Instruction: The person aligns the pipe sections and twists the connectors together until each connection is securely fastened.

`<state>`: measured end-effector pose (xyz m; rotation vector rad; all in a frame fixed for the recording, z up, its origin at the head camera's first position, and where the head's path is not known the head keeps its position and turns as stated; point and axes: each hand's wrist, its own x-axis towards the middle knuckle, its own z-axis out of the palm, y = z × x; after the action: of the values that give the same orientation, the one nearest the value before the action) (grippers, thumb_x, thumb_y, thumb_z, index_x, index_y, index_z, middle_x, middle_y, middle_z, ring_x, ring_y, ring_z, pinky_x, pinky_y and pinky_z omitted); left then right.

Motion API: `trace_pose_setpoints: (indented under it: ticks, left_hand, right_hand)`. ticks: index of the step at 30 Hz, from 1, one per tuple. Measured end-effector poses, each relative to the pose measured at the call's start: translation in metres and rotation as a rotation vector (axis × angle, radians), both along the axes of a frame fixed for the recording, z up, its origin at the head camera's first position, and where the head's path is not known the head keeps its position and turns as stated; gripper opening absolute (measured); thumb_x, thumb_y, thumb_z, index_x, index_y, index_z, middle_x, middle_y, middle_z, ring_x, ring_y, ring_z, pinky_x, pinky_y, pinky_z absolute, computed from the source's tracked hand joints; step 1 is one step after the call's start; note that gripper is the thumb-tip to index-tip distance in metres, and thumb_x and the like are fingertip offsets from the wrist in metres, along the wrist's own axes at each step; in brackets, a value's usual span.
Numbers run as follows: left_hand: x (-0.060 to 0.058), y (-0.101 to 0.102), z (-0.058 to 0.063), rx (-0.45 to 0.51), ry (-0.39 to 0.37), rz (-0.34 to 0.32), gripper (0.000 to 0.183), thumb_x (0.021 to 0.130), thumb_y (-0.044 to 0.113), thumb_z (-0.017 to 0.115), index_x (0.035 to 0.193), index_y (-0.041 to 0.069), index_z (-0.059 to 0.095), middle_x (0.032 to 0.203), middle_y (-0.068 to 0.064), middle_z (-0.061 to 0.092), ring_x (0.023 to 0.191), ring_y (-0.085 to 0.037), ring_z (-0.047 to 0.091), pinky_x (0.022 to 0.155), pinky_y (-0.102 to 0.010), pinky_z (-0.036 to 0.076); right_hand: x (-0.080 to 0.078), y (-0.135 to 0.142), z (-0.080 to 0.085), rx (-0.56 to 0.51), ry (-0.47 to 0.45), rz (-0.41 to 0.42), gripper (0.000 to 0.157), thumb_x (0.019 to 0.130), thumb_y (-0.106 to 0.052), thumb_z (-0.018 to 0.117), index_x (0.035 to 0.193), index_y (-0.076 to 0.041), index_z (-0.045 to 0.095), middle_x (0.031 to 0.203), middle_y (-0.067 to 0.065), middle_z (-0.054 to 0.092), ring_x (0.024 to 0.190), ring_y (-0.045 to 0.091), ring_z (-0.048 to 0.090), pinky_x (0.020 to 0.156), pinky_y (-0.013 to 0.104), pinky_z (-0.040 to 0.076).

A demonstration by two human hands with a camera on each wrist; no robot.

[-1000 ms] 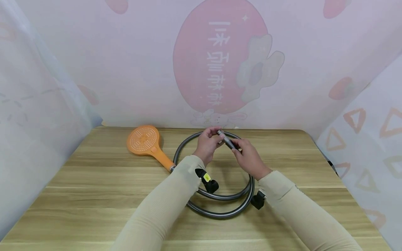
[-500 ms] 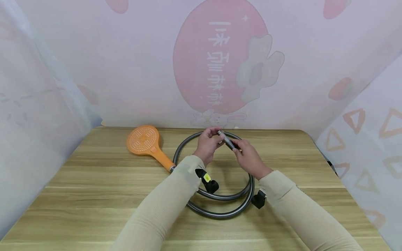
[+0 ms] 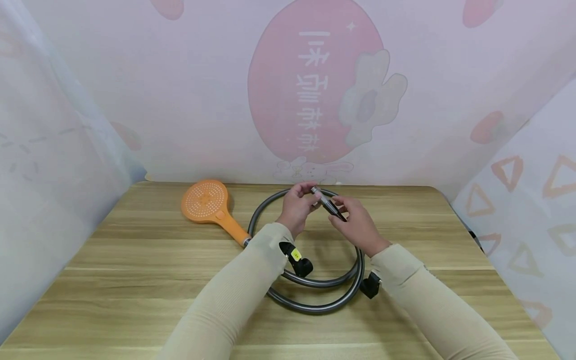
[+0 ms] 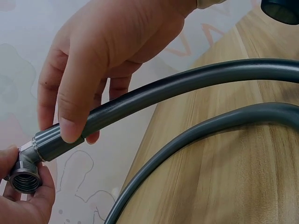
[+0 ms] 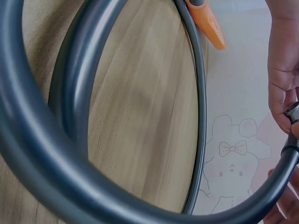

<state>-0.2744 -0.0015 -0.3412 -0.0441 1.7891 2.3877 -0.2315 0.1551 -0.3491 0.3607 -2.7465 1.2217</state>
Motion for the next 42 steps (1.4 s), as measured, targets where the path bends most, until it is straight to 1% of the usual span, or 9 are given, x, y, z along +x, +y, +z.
trace_pose_setpoints:
  ticks: [5,9,13,18,31,35,42]
  left_hand:
    - [0.0003,-0.0005,0.0006,-0.002,0.000,0.001,0.028,0.092,-0.003,0.061,0.119,0.004,0.059,0.121,-0.015,0.057,0.098,-0.020,0.059,0.090,-0.036,0.053]
    - [0.0000,-0.0011,0.0012,0.004,-0.009,0.003,0.028,0.092,-0.003,0.061,0.119,0.004,0.059,0.123,-0.016,0.056,0.099,-0.020,0.059,0.090,-0.035,0.053]
    - [-0.0002,-0.0013,0.0016,0.010,-0.017,0.008,0.028,0.092,-0.004,0.060,0.119,0.004,0.059,0.127,-0.018,0.055,0.099,-0.020,0.059,0.090,-0.035,0.053]
    - [-0.0003,-0.0007,0.0012,0.009,-0.017,0.011,0.028,0.092,-0.004,0.061,0.118,0.004,0.060,0.123,-0.017,0.056,0.098,-0.019,0.059,0.089,-0.035,0.053]
    - [-0.0003,-0.0001,-0.0001,0.012,-0.012,0.015,0.028,0.092,-0.003,0.061,0.118,0.005,0.059,0.124,-0.018,0.056,0.096,-0.018,0.059,0.090,-0.035,0.053]
    - [0.0003,-0.0005,0.0002,0.013,-0.014,0.012,0.029,0.092,-0.003,0.061,0.119,0.005,0.059,0.128,-0.020,0.054,0.096,-0.018,0.059,0.091,-0.035,0.053]
    - [0.0005,-0.0003,0.0001,0.017,-0.011,0.013,0.028,0.092,-0.003,0.061,0.119,0.005,0.059,0.129,-0.021,0.053,0.097,-0.018,0.059,0.091,-0.036,0.052]
  right_hand:
    - [0.0007,-0.0004,-0.0005,0.023,0.030,-0.008,0.047,0.089,-0.012,0.070,0.130,0.001,0.053,0.121,0.018,0.053,0.107,0.030,0.056,0.085,0.044,0.049]
    - [0.0017,-0.0007,-0.0006,0.058,0.051,-0.012,0.044,0.089,-0.013,0.070,0.129,0.000,0.055,0.120,0.018,0.054,0.106,0.029,0.055,0.082,0.042,0.050]
    - [0.0016,-0.0024,-0.0008,0.090,0.066,-0.010,0.041,0.089,-0.010,0.070,0.127,0.000,0.056,0.117,0.017,0.055,0.105,0.028,0.056,0.082,0.043,0.051]
    - [0.0005,-0.0045,-0.0014,0.119,0.108,-0.017,0.038,0.087,-0.006,0.070,0.123,0.001,0.059,0.111,0.016,0.057,0.101,0.029,0.057,0.085,0.044,0.051]
    - [0.0000,-0.0058,-0.0057,0.099,0.160,-0.031,0.034,0.088,-0.003,0.068,0.121,0.002,0.061,0.107,0.015,0.057,0.099,0.027,0.057,0.079,0.041,0.053]
    - [0.0011,-0.0068,-0.0044,0.087,0.157,-0.031,0.031,0.088,-0.002,0.067,0.119,0.002,0.061,0.106,0.015,0.057,0.098,0.027,0.057,0.078,0.041,0.052]
    - [0.0016,-0.0073,-0.0030,0.072,0.136,-0.034,0.030,0.088,-0.001,0.067,0.117,0.002,0.061,0.105,0.014,0.057,0.097,0.026,0.056,0.077,0.040,0.052]
